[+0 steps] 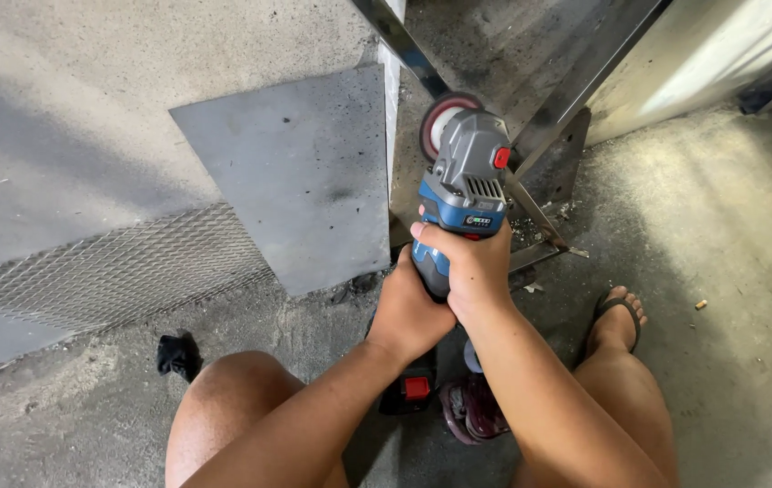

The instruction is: Using an angle grinder to buff and smooth a welded joint on a metal frame.

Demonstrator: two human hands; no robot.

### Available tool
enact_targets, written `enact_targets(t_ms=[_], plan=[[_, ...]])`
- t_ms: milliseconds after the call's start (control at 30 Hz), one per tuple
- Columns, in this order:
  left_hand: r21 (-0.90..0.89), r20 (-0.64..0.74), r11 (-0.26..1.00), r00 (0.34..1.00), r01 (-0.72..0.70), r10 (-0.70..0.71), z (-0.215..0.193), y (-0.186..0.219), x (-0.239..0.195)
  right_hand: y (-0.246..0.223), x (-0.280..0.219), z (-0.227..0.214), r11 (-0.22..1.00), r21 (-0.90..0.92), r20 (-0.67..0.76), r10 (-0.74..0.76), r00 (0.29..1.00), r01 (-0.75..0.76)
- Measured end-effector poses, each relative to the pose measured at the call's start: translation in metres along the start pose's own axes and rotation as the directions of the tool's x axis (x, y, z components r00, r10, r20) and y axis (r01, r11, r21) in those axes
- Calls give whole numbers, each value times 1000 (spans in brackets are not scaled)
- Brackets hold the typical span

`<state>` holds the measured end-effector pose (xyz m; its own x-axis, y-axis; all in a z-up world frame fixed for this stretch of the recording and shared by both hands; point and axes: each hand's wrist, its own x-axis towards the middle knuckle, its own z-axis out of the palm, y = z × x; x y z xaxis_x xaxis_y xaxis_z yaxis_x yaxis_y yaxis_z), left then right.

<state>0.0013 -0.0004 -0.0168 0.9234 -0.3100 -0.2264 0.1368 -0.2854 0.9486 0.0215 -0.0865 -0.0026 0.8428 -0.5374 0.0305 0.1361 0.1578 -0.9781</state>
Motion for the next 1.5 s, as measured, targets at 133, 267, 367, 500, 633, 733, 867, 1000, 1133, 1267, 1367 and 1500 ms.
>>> enact_targets(t_ms=[133,267,367,500,633,733,867,1000,1133,1267,1367,1500], plan=[[2,11,1000,1000,8,-8,-1,7,0,0,1,1,1000,2,-25,16,1000,-16],[-25,1,1000,1000,1,-1,-4,17,-3,-8,1,4,1000,-13,5,9,1000,-9],[-28,-2,1000,1000,-7,6,-6,19,-3,-14,0,7,1000,-8,34,-7,999,8],[4,22,1000,1000,-3,3,-7,18,-4,-2,-2,5,999,41,3,1,1000,-1],[50,31,999,999,18,-20,-6,8,-3,13,-4,1,998,57,-30,29,999,-27],[68,49,998,999,9,-13,-7,7,-3,14,-4,0,997,70,-67,41,997,-36],[124,53,992,998,29,-35,-5,3,-1,13,-5,-1,994,80,-76,82,994,-76],[160,51,986,997,44,-53,-2,0,1,17,-4,-4,992,89,-80,99,992,-92],[159,51,987,998,39,-48,-2,0,1,14,-5,-6,991,92,-91,110,990,-101],[161,70,985,995,58,-69,-2,1,1,11,-6,-5,989,74,-106,137,985,-130],[178,71,982,994,67,-80,-2,1,3,7,-6,-4,987,72,-122,152,981,-144],[172,67,983,994,69,-82,-2,2,1,6,-7,-3,987,76,-119,153,981,-145]])
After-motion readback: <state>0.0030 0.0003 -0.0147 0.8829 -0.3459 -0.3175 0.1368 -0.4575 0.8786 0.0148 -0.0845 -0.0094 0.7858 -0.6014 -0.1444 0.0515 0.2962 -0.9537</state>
